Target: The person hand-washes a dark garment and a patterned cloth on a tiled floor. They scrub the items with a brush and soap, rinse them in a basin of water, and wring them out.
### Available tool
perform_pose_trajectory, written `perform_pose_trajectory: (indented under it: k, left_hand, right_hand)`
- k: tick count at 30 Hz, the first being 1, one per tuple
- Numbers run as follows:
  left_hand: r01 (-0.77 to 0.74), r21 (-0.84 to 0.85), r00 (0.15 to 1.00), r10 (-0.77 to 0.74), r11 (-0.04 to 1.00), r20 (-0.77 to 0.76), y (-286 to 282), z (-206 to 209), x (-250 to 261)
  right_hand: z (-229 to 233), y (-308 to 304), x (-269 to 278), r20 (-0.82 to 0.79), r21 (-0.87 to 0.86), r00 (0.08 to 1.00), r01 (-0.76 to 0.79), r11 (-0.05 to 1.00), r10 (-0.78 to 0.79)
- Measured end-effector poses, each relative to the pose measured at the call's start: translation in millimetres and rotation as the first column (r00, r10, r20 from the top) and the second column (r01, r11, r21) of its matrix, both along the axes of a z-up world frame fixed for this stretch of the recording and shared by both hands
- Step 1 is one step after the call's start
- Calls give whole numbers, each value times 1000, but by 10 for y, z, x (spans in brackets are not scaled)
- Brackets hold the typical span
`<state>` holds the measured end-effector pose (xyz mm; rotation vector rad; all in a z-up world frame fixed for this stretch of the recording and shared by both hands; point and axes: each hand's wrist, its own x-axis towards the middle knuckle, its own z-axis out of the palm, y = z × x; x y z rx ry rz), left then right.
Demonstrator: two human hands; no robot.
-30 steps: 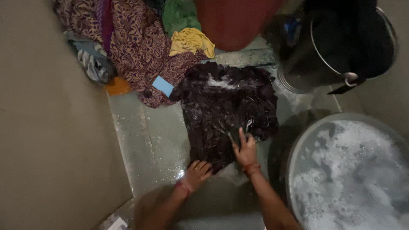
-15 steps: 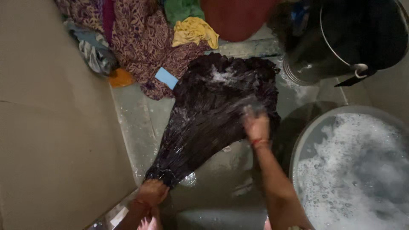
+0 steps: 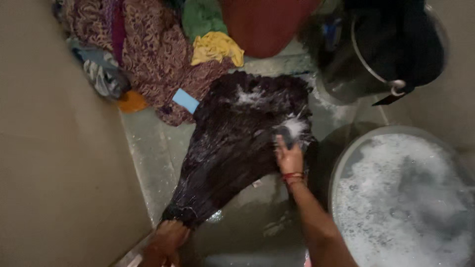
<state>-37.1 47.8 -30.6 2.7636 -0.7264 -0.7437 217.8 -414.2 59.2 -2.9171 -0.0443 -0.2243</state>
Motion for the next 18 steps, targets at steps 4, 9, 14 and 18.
perform_pose_trajectory:
  k: [4,9,14,18]
  left_hand:
    - [418,-301,829,-225,857,513,-556,217,661]
    - [187,-317,895,-28,930,446,-2267,831,1788]
    - [160,-475,962,-29,865,271,-1703,681,1444]
    - [129,-248,991,-113,960,78,-616,573,668]
  right_hand:
    - [-210,-84,-16,210,48,976,49,998,-58]
    - [197,137,-45,13,59,990,139,989,-140]
    - [86,575,-473,129,56,779,-624,779,614]
    - [-134,59,-101,69,-6,926,-372,928,371]
